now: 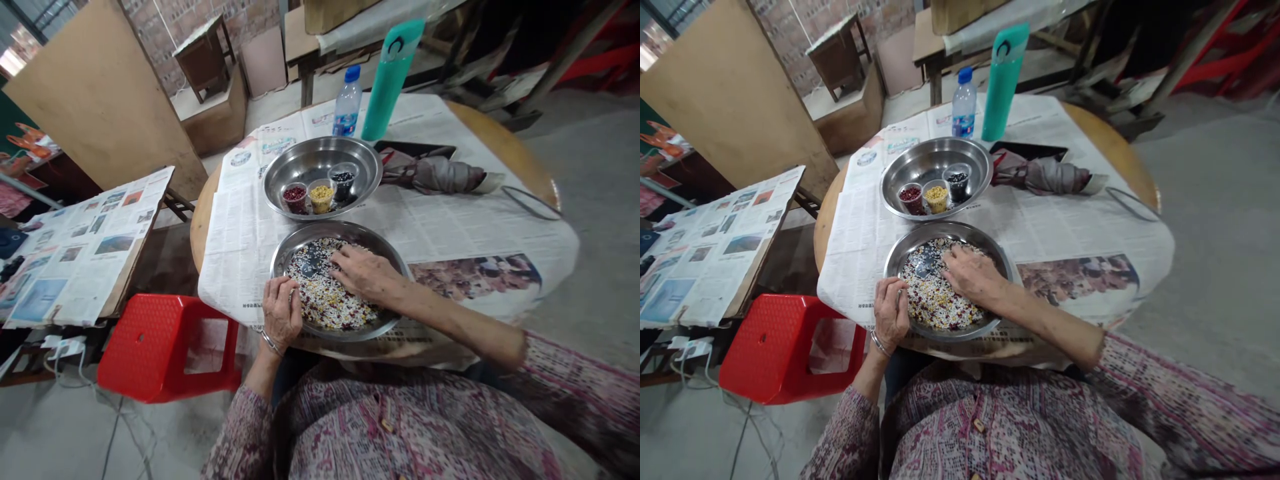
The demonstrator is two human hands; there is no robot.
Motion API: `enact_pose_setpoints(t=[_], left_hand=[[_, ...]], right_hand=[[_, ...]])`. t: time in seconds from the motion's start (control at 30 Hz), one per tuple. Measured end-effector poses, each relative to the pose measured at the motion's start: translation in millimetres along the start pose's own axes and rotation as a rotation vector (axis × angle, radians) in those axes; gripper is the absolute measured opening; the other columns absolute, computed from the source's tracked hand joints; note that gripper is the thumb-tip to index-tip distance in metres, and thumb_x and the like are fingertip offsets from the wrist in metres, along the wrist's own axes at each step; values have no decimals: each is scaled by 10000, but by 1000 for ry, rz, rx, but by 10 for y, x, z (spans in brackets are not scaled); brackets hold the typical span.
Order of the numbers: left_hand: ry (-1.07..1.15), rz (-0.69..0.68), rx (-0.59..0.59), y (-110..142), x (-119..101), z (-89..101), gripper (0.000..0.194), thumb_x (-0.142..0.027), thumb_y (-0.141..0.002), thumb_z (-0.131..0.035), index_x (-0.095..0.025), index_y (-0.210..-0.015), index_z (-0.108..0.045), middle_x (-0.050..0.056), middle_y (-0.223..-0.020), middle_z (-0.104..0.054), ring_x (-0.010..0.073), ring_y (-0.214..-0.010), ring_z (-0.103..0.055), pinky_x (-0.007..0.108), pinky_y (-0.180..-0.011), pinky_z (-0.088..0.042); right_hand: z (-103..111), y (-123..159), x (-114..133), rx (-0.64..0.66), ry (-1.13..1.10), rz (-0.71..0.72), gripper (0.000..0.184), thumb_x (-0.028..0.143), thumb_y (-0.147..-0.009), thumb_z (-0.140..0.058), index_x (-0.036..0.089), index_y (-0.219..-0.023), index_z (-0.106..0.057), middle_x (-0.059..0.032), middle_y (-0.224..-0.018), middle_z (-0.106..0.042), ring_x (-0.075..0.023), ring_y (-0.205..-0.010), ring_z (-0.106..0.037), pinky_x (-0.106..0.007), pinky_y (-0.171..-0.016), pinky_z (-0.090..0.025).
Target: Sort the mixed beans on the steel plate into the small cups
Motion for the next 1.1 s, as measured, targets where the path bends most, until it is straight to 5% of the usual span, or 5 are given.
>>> enact_pose_setpoints(t=[0.23, 0.5, 0.87, 1.1], left_hand=[[7, -23, 2, -16, -31, 6, 159, -133, -954, -447, -163, -984, -600, 92, -984, -612, 204, -981, -560, 379, -903, -463], [3, -12, 10, -15, -18, -8, 164, -150, -961, -441, -167, -969, -604, 87, -968, -614, 203, -973, -566, 377, -887, -472], [-6, -16, 24, -27, -34, -12, 186, -160, -974, -416, -174, -936, -598, 81, -936, -611, 202, -937, -572, 384, -873, -473], [-1, -32, 21, -31, -39, -12, 189, -147, -968, -417, -169, -924, -600, 81, -925, -628, 202, -943, -575, 390, -873, -468]], right_hand=[[-28, 129, 391, 137, -426, 170, 170, 251, -923, -509, 176, -921, -662, -62, -886, -682, -173, -816, -617, -304, -782, -456], [-96, 352, 575, 281, -362, 361, 158, 173, -888, -549, 203, -927, -698, -52, -895, -673, -172, -839, -623, -292, -770, -464], [47, 84, 166, -55, -59, 134, 249, 181, -919, -485, 207, -1059, -689, -101, -1087, -648, -244, -1058, -558, -359, -867, -479], [46, -62, 149, -73, 20, -2, 308, 284, -933, -500, 154, -1187, -616, -157, -1168, -607, -298, -1113, -495, -415, -880, -475]])
Point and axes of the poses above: each hand's wrist, its own y-axis away from the middle knuckle, its own z-axis out of the back of the hand, x = y × z, the point moved 10 cm from there along -y, towards the middle knuckle
